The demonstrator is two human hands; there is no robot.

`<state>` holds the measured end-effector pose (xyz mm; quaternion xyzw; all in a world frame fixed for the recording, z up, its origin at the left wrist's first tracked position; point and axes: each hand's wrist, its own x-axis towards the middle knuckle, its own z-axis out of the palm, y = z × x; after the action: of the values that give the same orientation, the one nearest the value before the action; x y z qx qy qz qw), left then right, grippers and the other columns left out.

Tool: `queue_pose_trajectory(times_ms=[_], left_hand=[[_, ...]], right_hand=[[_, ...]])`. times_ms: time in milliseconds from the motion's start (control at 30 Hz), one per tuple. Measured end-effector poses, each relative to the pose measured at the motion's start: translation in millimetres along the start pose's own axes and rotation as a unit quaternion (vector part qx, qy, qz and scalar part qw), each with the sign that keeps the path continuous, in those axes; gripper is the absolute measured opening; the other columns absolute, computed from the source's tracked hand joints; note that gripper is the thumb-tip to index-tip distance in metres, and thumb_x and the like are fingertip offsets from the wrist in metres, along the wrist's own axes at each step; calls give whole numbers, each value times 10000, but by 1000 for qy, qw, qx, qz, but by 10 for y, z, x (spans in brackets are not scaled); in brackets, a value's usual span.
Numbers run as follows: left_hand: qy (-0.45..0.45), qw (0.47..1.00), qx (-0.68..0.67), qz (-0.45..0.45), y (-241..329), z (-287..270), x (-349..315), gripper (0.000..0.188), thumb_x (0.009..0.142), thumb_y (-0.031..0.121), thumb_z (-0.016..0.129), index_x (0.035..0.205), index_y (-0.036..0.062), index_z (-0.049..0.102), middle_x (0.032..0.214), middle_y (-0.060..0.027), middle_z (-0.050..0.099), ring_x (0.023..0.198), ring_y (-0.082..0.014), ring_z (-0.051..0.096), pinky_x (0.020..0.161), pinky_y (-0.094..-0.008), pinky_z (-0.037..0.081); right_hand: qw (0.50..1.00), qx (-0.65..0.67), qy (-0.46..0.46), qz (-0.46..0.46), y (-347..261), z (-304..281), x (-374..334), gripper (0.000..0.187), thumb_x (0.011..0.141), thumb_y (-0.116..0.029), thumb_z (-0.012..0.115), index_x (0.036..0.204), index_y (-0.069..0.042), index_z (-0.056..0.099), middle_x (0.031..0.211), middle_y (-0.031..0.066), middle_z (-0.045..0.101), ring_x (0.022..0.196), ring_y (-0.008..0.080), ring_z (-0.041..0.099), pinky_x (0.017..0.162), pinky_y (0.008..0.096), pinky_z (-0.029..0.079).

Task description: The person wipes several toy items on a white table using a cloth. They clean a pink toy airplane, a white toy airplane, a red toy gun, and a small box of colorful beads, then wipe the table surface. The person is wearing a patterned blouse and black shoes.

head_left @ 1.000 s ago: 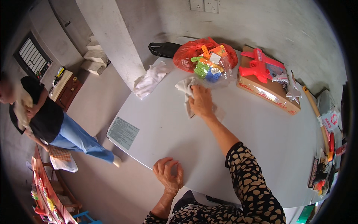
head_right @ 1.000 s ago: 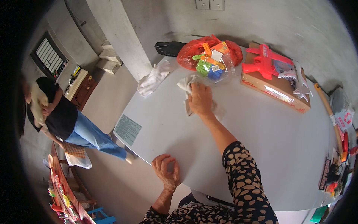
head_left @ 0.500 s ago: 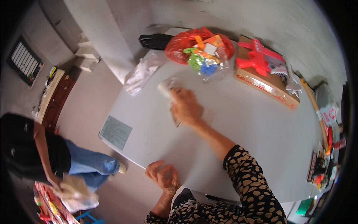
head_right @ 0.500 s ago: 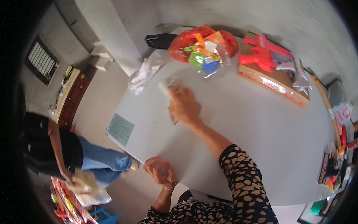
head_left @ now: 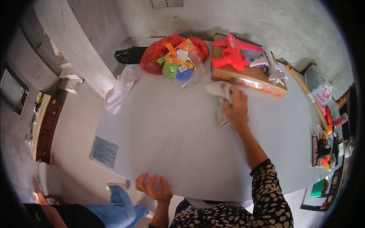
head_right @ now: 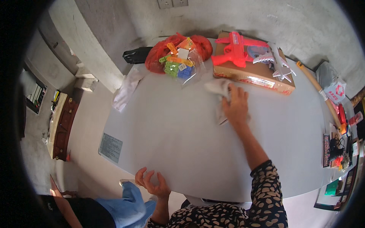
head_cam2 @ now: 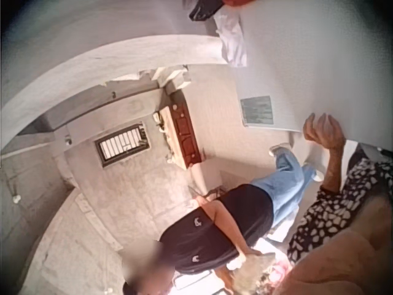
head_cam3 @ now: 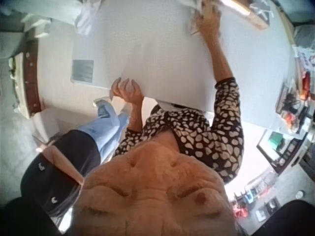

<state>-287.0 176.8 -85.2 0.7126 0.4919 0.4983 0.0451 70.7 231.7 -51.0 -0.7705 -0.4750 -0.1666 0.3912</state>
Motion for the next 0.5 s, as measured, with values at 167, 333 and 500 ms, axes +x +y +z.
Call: queue_pose_trajectory(times_ms=[167, 333, 500], left_hand=[[6, 1000, -19, -2, 69, 19, 55, 273, 715, -32, 608, 963, 67, 551, 1165, -139, 479, 1120, -312, 392, 957, -458, 325], [9, 1000, -13, -7, 69, 21, 61, 259, 709, -4, 630, 949, 64, 560, 1167, -144, 491, 1112, -308, 404, 966, -442, 321], [42, 999, 20, -12, 29, 48, -35, 301, 678, 49, 689, 951, 89, 570, 1161, -122, 508, 1126, -331, 388, 956, -456, 325]], right_hand=[[995, -14, -86, -52, -22, 187, -33, 510, 747, -147, 665, 1236, -64, 549, 1077, 169, 536, 936, 367, 496, 786, 459, 456], [971, 68, -137, -186, -1069, 325, -518, 510, 739, -116, 642, 1236, -64, 541, 1072, 160, 525, 923, 344, 502, 690, 430, 477], [965, 56, -172, -190, -1853, 511, -865, 560, 730, -127, 637, 1256, -56, 456, 1072, 146, 501, 942, 313, 512, 621, 434, 474]])
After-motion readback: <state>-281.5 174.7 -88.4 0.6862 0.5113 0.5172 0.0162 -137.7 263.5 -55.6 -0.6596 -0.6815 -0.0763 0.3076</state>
